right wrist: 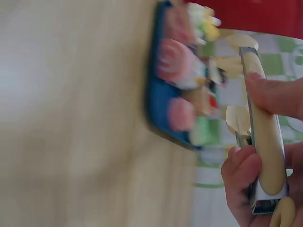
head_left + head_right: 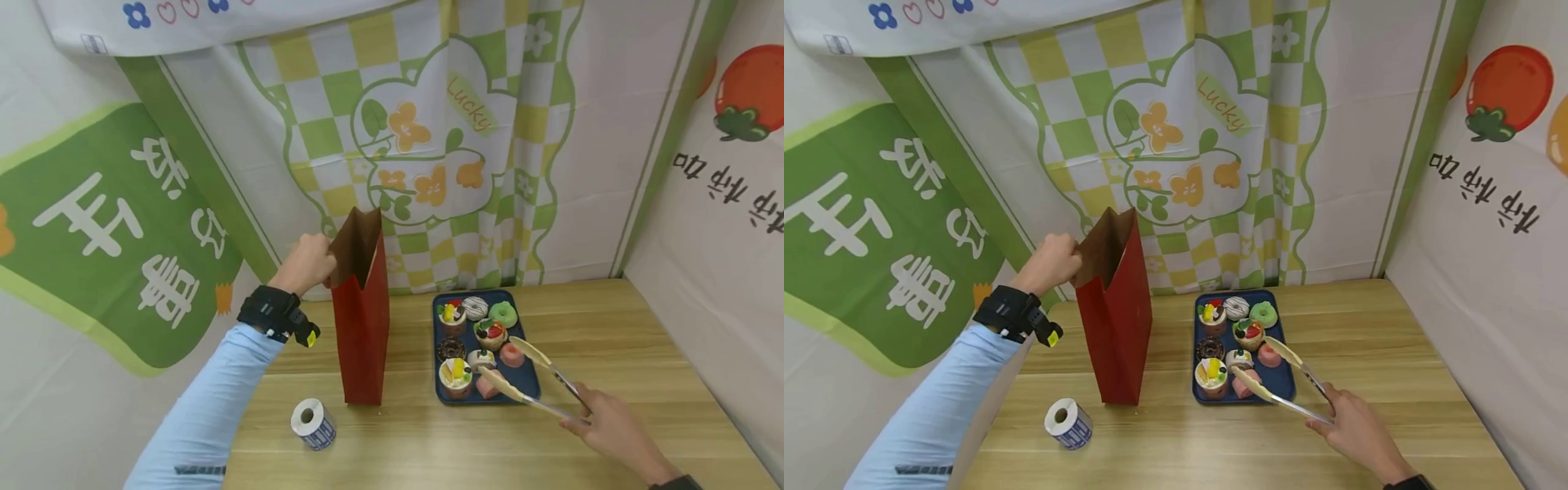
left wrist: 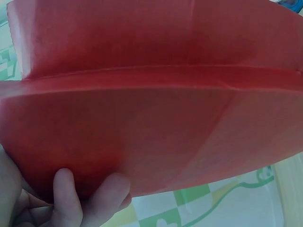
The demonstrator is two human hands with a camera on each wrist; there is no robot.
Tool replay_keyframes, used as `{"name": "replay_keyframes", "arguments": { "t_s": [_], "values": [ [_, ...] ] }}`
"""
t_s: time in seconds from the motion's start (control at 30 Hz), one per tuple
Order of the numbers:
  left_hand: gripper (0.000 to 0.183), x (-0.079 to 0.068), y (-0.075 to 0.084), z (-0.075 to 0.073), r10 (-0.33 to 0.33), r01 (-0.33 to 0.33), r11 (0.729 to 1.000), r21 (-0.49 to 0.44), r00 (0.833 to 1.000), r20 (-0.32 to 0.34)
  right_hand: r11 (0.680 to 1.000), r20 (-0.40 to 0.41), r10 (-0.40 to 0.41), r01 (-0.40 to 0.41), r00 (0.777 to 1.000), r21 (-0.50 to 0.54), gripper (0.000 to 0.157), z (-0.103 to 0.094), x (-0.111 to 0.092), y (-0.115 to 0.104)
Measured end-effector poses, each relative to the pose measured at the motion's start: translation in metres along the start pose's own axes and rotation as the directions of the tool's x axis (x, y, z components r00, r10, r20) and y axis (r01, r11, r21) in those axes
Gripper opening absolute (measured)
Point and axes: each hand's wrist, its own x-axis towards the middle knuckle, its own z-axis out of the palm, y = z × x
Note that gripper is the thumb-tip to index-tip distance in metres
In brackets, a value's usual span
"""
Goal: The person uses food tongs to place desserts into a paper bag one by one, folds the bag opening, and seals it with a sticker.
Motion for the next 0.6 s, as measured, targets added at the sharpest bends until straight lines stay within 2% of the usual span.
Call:
{"name": "replay_keyframes", "arguments": {
  "t_s": [0.13,0.23,0.43,0.6],
  "values": [
    [0.031,0.000,0.000,0.000,-0.003,0.003,1.000,0.005,1.000,0.002,0.998,0.050,0.065,-0.064,0.997,-0.016,0.056,0.024,-0.009,0.000],
    [0.030,0.000,0.001,0.001,-0.006,0.006,1.000,0.014,1.000,0.002,0.996,0.049,0.073,-0.071,0.996,-0.047,0.050,0.034,-0.010,-0.001],
    [0.029,0.002,0.002,0.001,-0.007,0.006,1.000,0.022,1.000,0.005,0.989,0.105,0.147,-0.146,0.983,-0.026,0.040,0.041,-0.007,-0.006],
    [0.030,0.003,0.000,0.000,-0.009,0.009,1.000,0.011,1.000,0.014,0.990,0.104,0.144,-0.142,0.984,-0.024,0.035,0.044,-0.006,-0.010]
  ]
}}
